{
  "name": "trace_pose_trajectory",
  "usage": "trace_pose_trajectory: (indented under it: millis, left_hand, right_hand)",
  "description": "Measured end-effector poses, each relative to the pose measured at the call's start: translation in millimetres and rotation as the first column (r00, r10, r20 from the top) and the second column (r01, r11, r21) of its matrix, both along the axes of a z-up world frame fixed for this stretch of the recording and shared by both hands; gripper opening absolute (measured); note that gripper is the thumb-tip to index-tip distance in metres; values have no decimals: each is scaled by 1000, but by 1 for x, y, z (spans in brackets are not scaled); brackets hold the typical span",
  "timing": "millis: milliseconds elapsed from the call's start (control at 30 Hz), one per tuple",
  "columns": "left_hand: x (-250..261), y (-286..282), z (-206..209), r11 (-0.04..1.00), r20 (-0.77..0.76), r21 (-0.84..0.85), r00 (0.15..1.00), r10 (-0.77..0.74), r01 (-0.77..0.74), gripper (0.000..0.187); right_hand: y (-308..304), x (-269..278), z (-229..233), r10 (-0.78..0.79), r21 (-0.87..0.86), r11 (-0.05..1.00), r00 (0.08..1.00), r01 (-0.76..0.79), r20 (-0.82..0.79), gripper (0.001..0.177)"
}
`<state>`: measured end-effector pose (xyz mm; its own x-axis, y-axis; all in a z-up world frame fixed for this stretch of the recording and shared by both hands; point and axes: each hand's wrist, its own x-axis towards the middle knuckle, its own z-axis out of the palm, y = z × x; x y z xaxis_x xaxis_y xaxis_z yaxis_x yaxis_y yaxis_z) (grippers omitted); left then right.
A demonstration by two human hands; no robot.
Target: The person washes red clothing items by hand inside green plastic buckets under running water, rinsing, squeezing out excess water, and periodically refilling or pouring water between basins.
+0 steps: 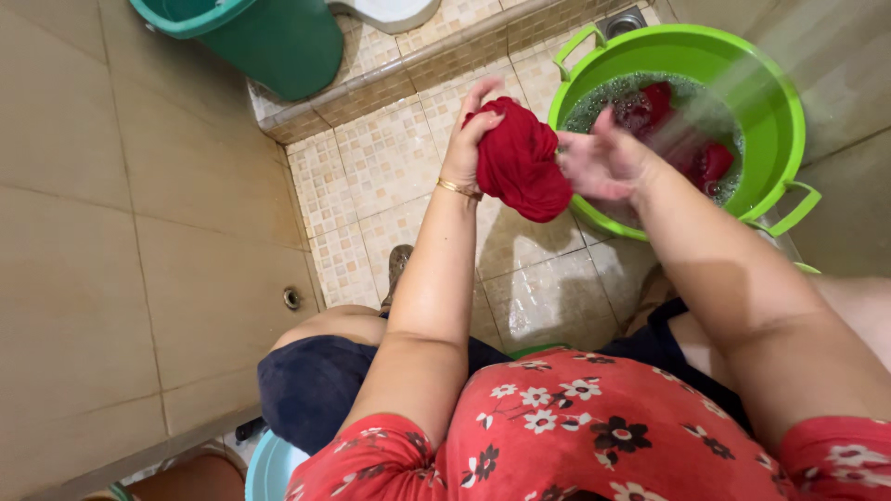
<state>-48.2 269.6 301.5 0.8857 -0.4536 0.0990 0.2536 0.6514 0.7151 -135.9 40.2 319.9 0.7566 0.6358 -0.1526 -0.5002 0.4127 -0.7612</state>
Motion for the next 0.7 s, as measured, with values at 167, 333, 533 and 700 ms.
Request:
trace_pose_trajectory:
  millis: [167, 333, 533, 700]
  left_hand:
    - [-11, -19, 20, 968, 59, -191, 986, -153, 162, 36]
    - [-18, -21, 40, 944, 107, -211, 966, -235, 253, 23]
    - [-16, -27, 79, 939, 303, -12, 896, -323, 343, 19]
    - [-16, -32, 75, 965, 133, 94, 957, -256, 245, 17]
  right_hand:
    - [35, -20, 2, -351, -146, 935, 907, 324, -234, 129]
    - [45, -36, 20, 150, 529, 845, 983, -74, -102, 122]
    - [26, -47, 59, 28, 342, 940, 998, -9, -50, 115]
    - [32, -52, 64, -196, -39, 980, 981, 196, 4, 86]
